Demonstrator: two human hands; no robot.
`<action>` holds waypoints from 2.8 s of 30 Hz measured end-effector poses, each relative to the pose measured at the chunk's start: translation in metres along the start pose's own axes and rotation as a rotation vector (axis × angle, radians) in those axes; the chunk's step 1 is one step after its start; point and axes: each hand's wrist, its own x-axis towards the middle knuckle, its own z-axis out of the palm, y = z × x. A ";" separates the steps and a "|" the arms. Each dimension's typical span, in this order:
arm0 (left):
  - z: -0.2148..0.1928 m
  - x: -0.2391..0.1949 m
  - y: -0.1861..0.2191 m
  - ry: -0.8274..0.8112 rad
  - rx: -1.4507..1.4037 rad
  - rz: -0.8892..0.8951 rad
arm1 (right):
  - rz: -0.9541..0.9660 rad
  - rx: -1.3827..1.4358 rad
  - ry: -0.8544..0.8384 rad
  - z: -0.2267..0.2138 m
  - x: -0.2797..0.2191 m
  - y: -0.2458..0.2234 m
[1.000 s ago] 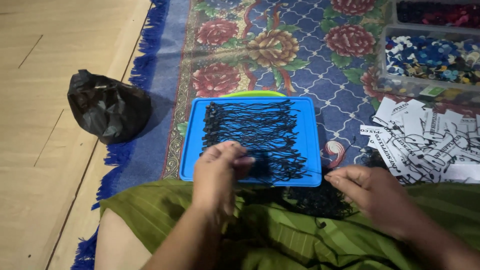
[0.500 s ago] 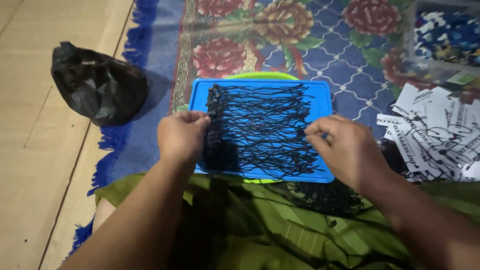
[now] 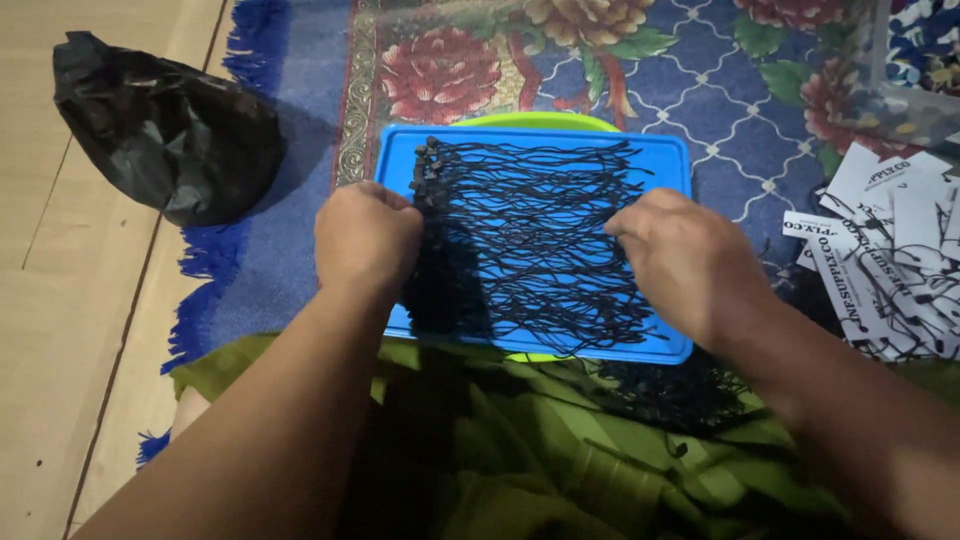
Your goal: The person sits on a patterned rug and repeatedly picks up black cable ties from a blue tray, manipulates them with both hands, and places them back onto the tray. Nearby, a black plastic bag and a container of colorful beads are visible.
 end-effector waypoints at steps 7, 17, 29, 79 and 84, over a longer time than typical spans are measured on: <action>-0.006 -0.032 0.005 0.143 -0.049 0.009 | 0.195 0.019 -0.039 -0.034 -0.018 -0.002; 0.028 -0.179 0.061 -0.120 -0.271 0.443 | 0.754 0.233 -0.697 -0.033 -0.098 0.011; 0.058 -0.220 0.069 -0.535 -0.078 0.614 | 0.651 0.746 -0.545 -0.079 -0.110 0.003; 0.037 -0.217 0.084 -0.628 -0.096 0.399 | 0.688 0.579 -0.499 -0.071 -0.121 0.033; 0.061 -0.216 0.078 -0.544 -0.443 0.400 | 0.560 0.827 -0.489 -0.077 -0.119 0.010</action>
